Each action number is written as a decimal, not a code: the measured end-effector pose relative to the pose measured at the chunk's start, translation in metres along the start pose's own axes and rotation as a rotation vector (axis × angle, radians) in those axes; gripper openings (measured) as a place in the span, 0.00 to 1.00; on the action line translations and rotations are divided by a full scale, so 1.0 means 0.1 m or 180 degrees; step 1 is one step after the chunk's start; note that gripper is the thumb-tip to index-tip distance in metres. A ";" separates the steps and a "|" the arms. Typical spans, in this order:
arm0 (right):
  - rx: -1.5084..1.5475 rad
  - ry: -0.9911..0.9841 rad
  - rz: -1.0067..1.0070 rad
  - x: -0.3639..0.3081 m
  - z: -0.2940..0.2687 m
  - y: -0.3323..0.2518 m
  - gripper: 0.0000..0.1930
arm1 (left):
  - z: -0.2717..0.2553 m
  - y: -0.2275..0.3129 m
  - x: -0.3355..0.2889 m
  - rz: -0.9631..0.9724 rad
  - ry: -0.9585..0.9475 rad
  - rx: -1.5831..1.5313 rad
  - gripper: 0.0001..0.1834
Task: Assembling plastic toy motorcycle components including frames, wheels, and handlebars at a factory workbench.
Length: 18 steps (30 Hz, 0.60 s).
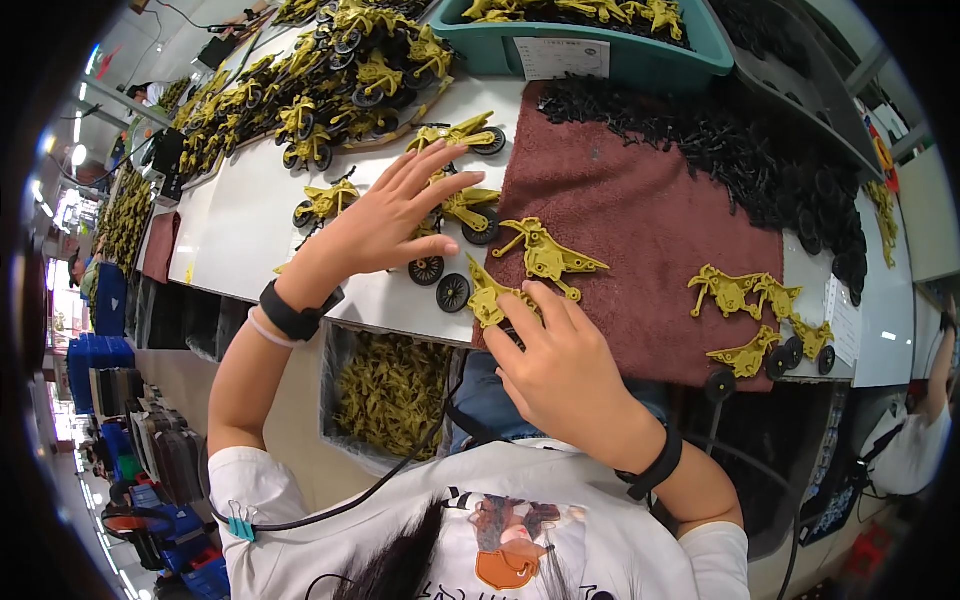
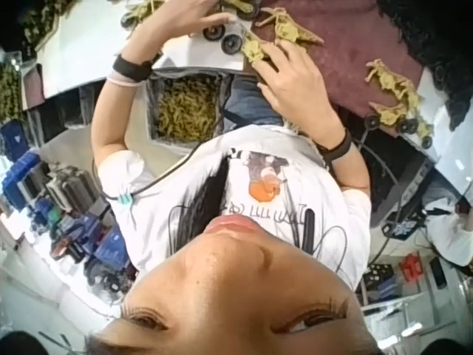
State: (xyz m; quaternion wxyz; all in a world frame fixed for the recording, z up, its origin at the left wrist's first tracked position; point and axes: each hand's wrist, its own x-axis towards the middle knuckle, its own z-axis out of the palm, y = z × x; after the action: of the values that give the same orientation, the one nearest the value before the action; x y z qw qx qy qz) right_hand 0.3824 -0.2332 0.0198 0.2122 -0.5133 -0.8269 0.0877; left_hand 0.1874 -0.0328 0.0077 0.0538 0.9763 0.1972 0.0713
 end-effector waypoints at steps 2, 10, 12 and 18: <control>0.0002 -0.0014 0.0074 -0.04 -0.10 0.04 0.24 | 0.09 0.01 0.06 -0.0024 -0.0097 0.0063 0.37; 0.0486 -0.0154 0.0421 -0.45 -0.56 0.37 0.21 | 0.22 0.15 -0.11 -0.0564 -0.0086 0.0098 0.29; 0.0563 -0.0146 0.0482 -0.51 -0.66 0.42 0.21 | 0.22 0.19 -0.17 -0.1018 -0.0057 0.0134 0.29; 0.0792 -0.0181 0.0378 -0.55 -0.75 0.55 0.22 | 0.21 0.12 -0.27 -0.1510 0.0109 0.0093 0.28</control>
State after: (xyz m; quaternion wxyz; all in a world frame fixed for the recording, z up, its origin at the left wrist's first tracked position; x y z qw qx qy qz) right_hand 0.4811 -0.2628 0.0526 0.2451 -0.5284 -0.7835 0.2165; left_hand 0.1703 -0.0564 -0.0149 0.0516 0.9020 0.4229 0.0703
